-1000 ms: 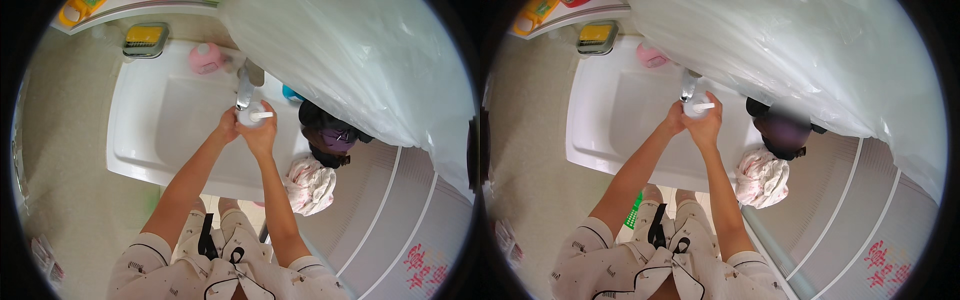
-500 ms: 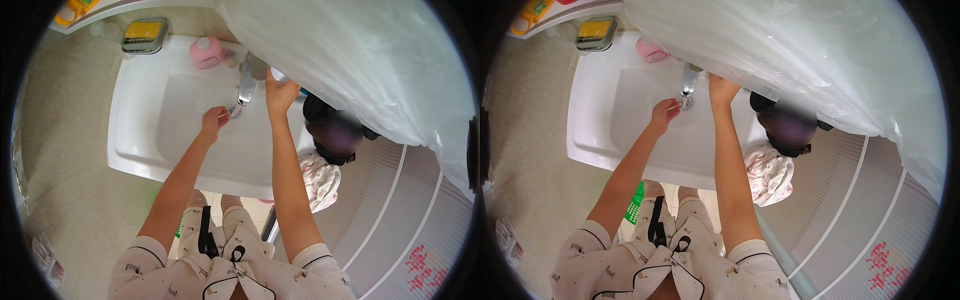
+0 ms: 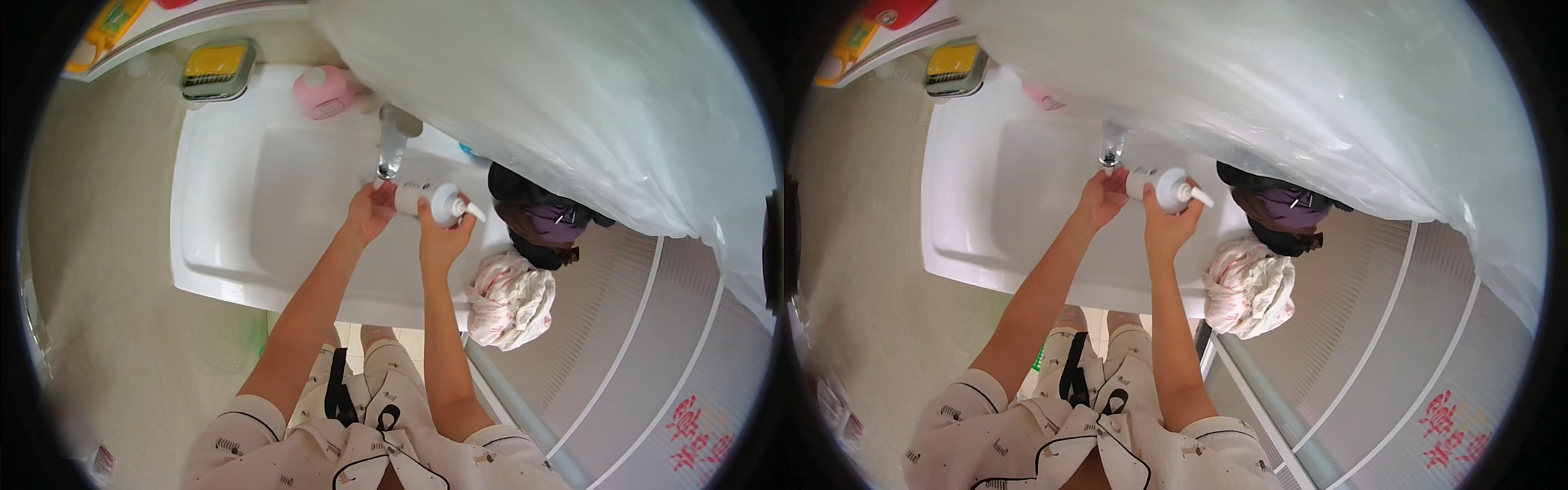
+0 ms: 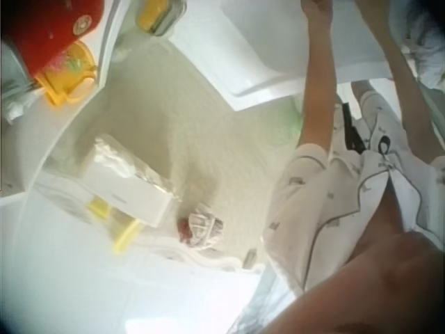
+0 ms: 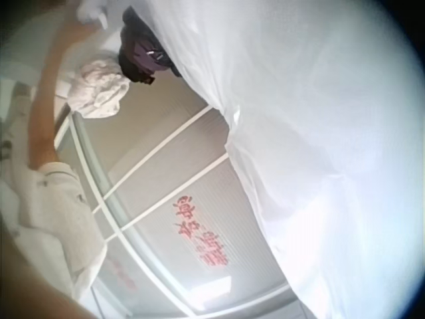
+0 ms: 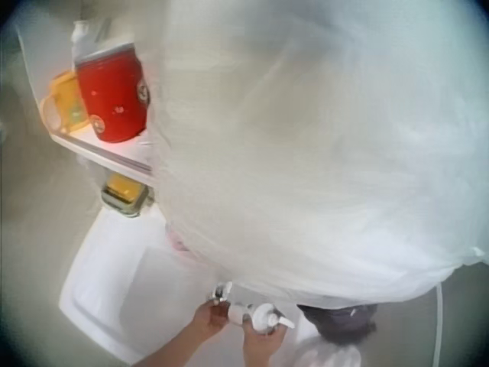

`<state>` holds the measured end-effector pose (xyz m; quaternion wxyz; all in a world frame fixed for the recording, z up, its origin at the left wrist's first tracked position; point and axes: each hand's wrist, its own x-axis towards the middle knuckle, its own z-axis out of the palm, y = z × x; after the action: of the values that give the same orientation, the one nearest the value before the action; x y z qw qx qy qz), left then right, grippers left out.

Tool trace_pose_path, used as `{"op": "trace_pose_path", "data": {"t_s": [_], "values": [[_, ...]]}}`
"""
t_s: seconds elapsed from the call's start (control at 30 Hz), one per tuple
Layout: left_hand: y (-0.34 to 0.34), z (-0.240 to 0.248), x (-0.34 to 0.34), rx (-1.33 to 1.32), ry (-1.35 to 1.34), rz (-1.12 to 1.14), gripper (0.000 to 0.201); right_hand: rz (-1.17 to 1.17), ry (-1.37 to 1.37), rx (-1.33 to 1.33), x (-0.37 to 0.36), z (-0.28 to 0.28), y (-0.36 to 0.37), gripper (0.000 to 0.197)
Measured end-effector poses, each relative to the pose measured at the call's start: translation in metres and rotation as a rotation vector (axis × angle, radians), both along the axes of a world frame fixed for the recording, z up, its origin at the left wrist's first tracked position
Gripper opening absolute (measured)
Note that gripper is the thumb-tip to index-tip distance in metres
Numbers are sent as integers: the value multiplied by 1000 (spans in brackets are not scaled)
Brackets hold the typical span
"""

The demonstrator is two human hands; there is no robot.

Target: The person washes a black sock and a patterned cloth by hand in a bathroom sink. They use liquid soap from a pink bottle and a white bottle, scrubbing the items under running water and rinsing them thoroughly.

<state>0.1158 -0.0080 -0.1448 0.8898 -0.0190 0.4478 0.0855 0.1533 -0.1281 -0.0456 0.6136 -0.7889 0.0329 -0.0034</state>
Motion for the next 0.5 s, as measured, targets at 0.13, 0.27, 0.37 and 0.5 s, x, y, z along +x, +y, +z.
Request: {"op": "trace_pose_path", "data": {"t_s": [0.13, 0.27, 0.37, 0.5], "values": [[-4, -5, 10, 91, -246, 141, 20, -26, 107, 109, -16, 14, -12, 69], [-11, 65, 84, 1360, -41, -304, 22, -7, 51, 50, -9, 8, -37, 69], [-1, 75, 103, 2049, 107, -877, 31, -11, 55, 44, -9, 21, -42, 68], [-5, 58, 83, 2472, 195, -1000, 46, -12, 109, 31, -15, 37, -50, 70]]}}
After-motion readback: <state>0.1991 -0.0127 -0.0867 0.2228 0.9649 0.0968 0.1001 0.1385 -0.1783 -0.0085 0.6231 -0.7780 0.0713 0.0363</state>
